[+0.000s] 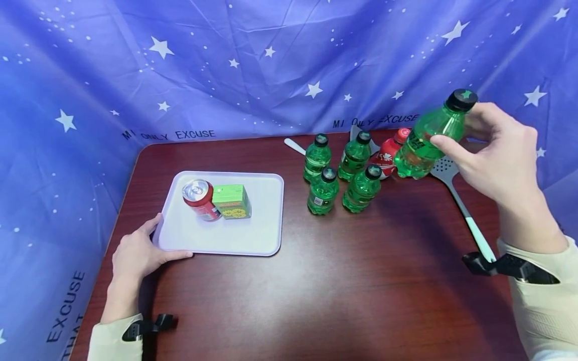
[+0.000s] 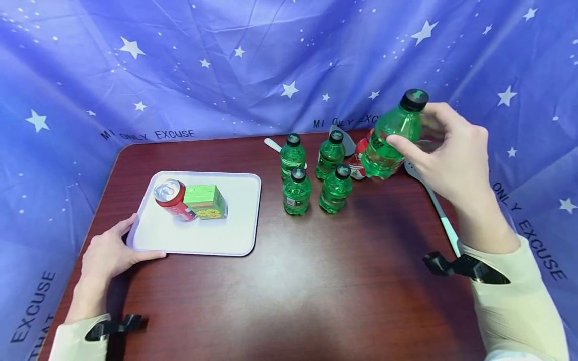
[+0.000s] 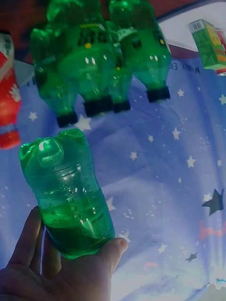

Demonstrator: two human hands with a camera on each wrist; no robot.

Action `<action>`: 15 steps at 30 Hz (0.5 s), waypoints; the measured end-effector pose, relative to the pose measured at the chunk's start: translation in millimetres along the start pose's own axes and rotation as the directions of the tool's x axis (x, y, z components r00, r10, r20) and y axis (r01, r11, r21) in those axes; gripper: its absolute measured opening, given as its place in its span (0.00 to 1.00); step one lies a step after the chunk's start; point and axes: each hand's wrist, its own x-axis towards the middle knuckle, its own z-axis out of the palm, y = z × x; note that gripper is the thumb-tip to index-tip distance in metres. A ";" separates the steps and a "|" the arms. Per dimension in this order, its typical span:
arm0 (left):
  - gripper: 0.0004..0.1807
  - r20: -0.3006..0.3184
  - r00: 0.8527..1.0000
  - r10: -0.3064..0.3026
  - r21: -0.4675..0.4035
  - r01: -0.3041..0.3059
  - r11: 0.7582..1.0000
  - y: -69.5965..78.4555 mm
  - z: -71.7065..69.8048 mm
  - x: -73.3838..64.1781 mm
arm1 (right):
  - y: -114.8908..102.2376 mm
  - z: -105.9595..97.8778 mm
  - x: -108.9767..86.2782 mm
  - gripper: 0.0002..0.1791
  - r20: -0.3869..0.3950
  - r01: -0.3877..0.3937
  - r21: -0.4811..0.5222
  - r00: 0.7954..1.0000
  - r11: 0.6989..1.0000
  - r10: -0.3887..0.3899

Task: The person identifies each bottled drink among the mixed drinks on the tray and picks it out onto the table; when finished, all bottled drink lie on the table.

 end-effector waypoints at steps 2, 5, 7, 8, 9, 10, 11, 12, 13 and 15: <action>0.81 0.002 1.000 0.000 -0.001 0.000 1.000 0.6 0.0 -0.2 | 5.3 -0.5 -5.1 0.24 0.006 -0.011 -0.017 1.000 1.000 0.012; 0.81 0.002 1.000 -0.002 -0.001 0.002 1.000 0.8 -0.1 -0.6 | 12.9 1.0 -12.6 0.24 0.020 -0.033 -0.022 0.999 0.999 0.033; 0.80 0.001 1.000 0.000 -0.003 0.000 1.000 0.8 0.1 -1.0 | 17.9 2.8 -16.9 0.26 0.033 -0.052 -0.006 0.998 0.999 0.052; 0.80 0.000 1.000 0.001 -0.004 -0.001 1.000 0.6 0.2 -1.2 | 20.6 3.6 -18.7 0.26 0.042 -0.056 -0.001 0.998 0.998 0.056; 0.80 0.000 1.000 0.004 -0.004 -0.004 1.000 0.6 0.3 -1.4 | 23.2 4.5 -20.5 0.26 0.056 -0.068 0.010 0.996 0.998 0.068; 0.80 0.000 1.000 0.005 -0.005 -0.005 1.000 0.7 0.3 -1.6 | 25.8 5.2 -22.5 0.27 0.070 -0.085 0.019 0.994 0.996 0.083; 0.80 0.000 1.000 0.008 -0.005 -0.008 1.000 0.6 0.2 -1.7 | 28.5 5.8 -24.5 0.27 0.085 -0.102 0.023 0.991 0.994 0.100; 0.80 -0.001 1.000 0.010 -0.005 -0.010 1.000 0.7 0.2 -1.9 | 31.4 6.5 -26.4 0.26 0.099 -0.122 0.022 0.988 0.992 0.119; 0.80 -0.002 1.000 0.011 -0.005 -0.011 1.000 0.7 0.2 -2.0 | 34.1 7.3 -28.2 0.26 0.113 -0.141 0.023 0.984 0.990 0.138; 0.80 -0.002 1.000 0.012 -0.004 -0.012 1.000 0.8 0.4 -1.9 | 39.6 8.9 -32.0 0.26 0.140 -0.187 0.025 0.973 0.982 0.182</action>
